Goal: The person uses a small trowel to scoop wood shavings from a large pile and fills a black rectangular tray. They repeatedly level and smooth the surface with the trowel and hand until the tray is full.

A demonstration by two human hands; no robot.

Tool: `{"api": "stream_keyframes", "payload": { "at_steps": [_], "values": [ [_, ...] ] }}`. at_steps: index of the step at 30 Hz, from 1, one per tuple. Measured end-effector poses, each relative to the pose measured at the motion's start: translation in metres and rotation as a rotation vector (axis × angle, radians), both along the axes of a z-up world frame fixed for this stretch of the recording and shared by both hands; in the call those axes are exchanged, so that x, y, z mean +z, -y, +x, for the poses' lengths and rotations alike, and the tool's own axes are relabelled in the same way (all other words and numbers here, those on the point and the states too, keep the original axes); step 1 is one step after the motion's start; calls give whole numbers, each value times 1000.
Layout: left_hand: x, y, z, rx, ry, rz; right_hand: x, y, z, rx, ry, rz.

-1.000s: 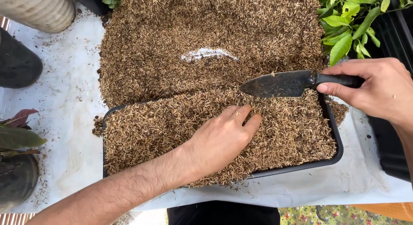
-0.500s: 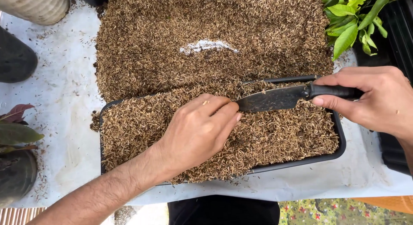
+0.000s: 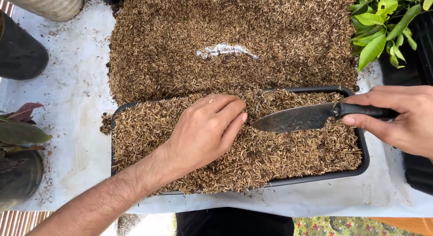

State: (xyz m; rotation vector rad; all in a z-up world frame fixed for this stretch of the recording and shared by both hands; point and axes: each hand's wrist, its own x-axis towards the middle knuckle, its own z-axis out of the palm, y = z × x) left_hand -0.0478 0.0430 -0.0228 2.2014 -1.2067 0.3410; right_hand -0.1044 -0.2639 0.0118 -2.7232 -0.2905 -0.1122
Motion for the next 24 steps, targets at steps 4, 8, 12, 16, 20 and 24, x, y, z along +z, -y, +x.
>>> {"api": "stream_keyframes", "payload": {
  "at_steps": [4,8,12,16,20,24],
  "values": [
    [-1,-1,4,29,-42,3,-4,4,6,20,61,-109],
    [-4,-3,5,34,-57,8,-5,7,13,23,66,-30],
    [-4,-3,9,42,-55,15,-11,19,18,-30,61,-49],
    [0,-3,15,37,-83,36,-16,31,27,-8,73,-138],
    [-1,-5,32,109,-208,108,-12,41,39,-132,-94,51],
    [-1,-8,62,199,-319,134,-19,39,58,-156,-54,9]
  ]
}}
